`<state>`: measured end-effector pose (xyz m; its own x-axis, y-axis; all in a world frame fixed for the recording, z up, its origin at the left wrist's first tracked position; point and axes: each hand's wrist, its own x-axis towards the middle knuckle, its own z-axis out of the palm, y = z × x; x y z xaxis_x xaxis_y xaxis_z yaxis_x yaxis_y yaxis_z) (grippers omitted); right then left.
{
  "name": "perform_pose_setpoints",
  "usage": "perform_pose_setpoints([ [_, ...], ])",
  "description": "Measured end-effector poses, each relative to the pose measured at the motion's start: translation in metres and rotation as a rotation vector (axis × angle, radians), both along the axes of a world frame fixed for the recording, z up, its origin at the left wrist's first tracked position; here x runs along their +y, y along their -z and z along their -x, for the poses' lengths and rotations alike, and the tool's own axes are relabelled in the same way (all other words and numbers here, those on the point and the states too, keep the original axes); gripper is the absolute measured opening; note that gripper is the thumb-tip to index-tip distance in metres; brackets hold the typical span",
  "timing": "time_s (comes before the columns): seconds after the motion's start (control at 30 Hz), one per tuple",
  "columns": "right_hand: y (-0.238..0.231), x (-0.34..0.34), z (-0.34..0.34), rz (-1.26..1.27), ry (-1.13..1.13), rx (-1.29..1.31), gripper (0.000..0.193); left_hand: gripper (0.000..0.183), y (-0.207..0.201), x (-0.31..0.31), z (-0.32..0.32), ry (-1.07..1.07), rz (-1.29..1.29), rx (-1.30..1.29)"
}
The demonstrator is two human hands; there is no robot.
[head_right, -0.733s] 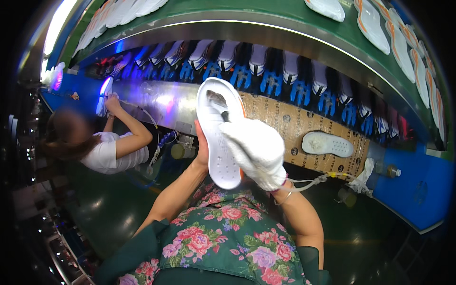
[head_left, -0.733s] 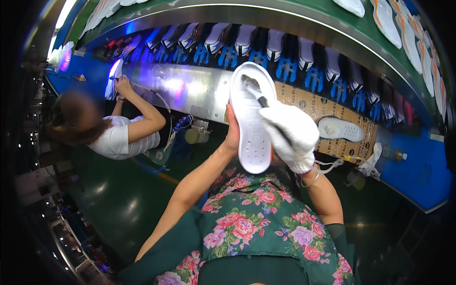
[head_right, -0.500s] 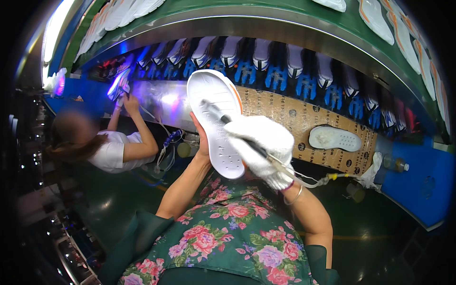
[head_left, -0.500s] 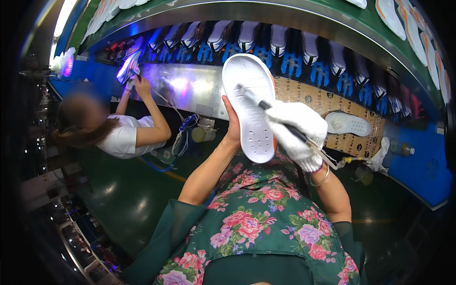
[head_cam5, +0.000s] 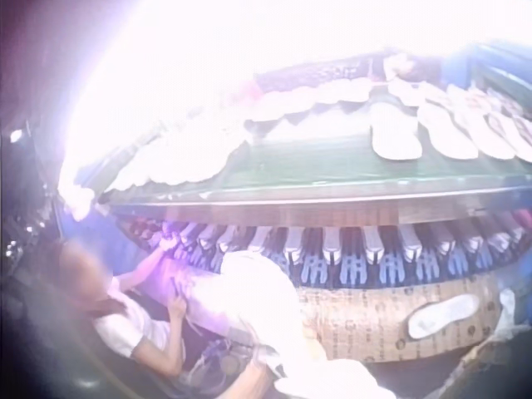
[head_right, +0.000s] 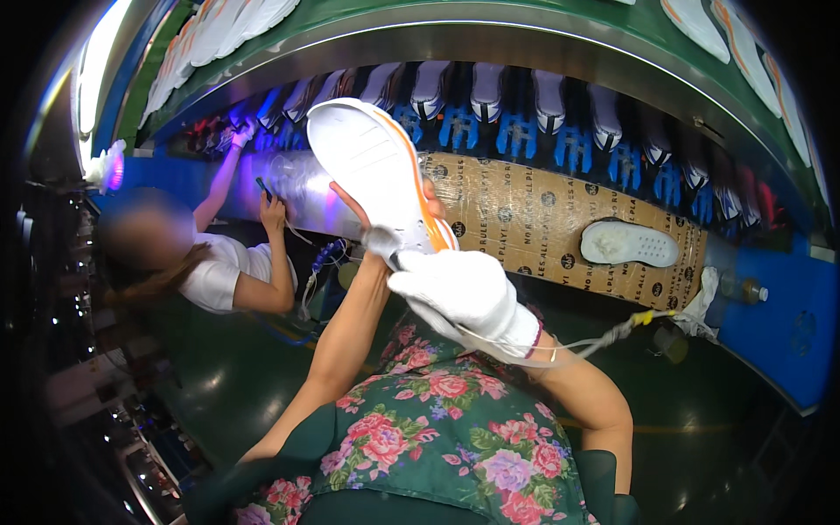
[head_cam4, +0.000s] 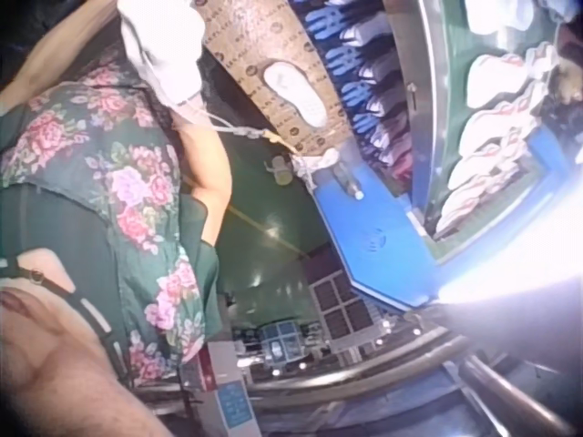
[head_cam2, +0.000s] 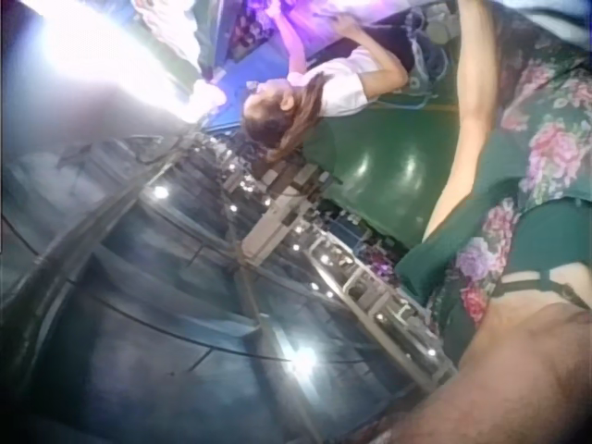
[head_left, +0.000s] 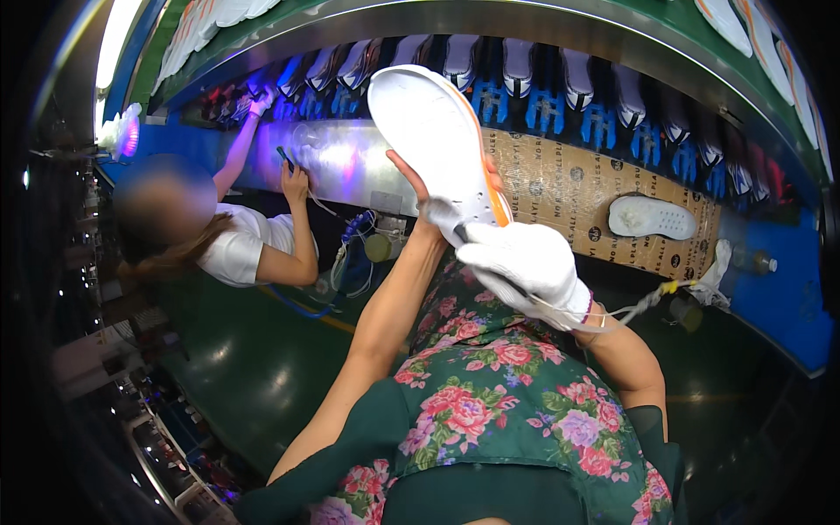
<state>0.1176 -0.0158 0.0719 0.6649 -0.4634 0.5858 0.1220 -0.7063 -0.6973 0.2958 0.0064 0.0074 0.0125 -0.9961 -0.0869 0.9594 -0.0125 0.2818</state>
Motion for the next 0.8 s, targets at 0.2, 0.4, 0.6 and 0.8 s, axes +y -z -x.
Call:
perform_pose_setpoints([
  [0.2,0.0,-0.006,0.0,-0.054,0.053,0.042,0.027,0.117,0.006,-0.013,-0.014,-0.01,0.015,0.069],
  [0.4,0.001,-0.01,-0.001,-0.173,0.003,-0.05,0.024,0.113,0.006,-0.024,-0.025,-0.028,0.159,0.018],
  [0.6,0.002,0.007,-0.002,-0.166,-0.09,-0.006,0.031,0.116,-0.003,-0.037,-0.032,0.097,0.09,-0.068],
  [0.8,-0.006,-0.001,0.0,0.177,0.057,0.178,0.037,0.111,-0.003,-0.045,-0.039,0.249,0.103,-0.226],
])
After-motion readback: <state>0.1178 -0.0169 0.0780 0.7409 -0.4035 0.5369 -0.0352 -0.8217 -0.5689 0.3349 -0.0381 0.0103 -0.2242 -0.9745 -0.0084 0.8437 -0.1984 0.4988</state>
